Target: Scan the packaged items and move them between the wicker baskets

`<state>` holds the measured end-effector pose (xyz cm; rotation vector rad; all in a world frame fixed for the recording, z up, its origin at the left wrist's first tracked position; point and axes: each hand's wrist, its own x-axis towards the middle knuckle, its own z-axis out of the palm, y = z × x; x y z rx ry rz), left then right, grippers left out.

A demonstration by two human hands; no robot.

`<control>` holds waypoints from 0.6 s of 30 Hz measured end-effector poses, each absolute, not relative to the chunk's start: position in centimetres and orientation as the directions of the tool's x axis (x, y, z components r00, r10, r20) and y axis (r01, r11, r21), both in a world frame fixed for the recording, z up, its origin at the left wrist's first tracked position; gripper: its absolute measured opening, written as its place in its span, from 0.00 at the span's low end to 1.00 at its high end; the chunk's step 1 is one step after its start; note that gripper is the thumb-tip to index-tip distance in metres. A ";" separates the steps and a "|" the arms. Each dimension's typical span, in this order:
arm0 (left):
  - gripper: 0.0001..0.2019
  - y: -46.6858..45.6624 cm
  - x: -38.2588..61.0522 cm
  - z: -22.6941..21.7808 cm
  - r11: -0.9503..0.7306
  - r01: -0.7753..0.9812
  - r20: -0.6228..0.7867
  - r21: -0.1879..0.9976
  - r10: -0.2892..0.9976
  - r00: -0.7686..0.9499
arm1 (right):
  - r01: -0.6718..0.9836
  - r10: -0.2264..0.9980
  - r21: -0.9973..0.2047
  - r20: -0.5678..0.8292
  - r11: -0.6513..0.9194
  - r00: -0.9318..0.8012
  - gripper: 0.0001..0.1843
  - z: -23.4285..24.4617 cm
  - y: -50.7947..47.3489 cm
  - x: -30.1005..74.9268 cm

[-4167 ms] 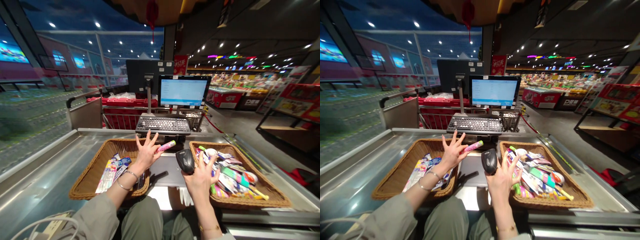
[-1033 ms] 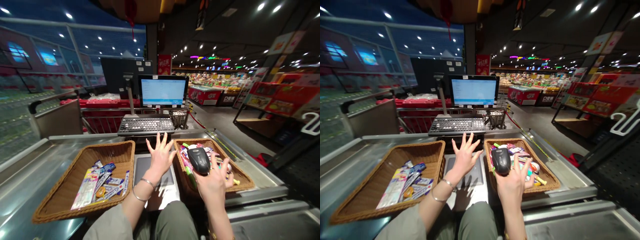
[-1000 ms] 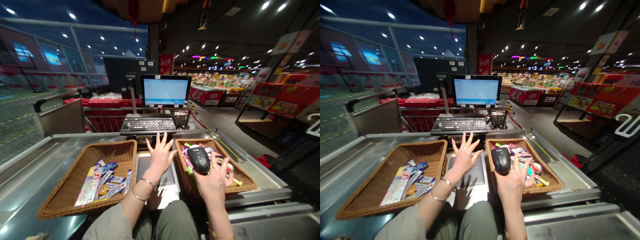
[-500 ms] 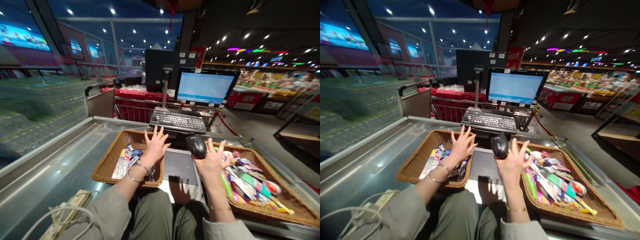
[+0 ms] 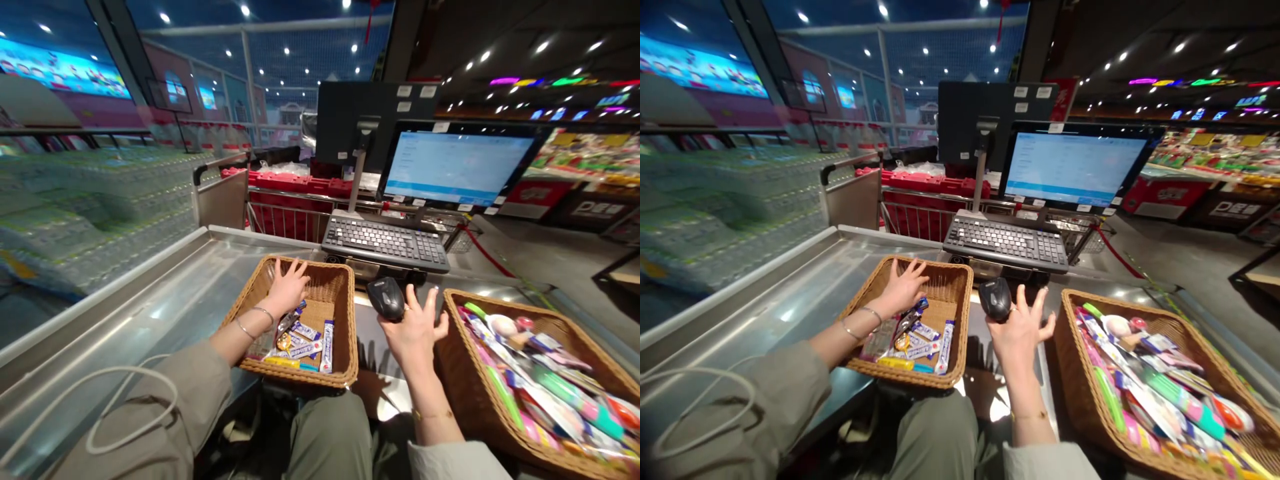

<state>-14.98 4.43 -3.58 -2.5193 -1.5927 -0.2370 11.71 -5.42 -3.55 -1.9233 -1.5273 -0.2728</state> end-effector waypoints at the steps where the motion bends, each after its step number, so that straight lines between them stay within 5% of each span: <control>1: 0.14 4.7 -15.2 -4.0 -0.429 0.902 0.170 -0.046 0.886 0.431 | 0.927 0.791 -0.360 0.536 -0.102 0.295 0.14 -3.9 -5.3 11.6; 8: 0.14 5.8 -15.2 -7.5 -0.432 0.900 -0.006 -0.051 0.902 0.432 | 0.937 0.810 -0.338 0.524 -0.085 0.263 0.16 -5.8 -4.6 10.4; 18: 0.12 4.4 -14.5 -10.0 -0.424 0.905 -0.033 -0.047 0.906 0.423 | 0.931 0.816 -0.345 0.500 -0.120 0.290 0.14 -5.6 -3.8 10.5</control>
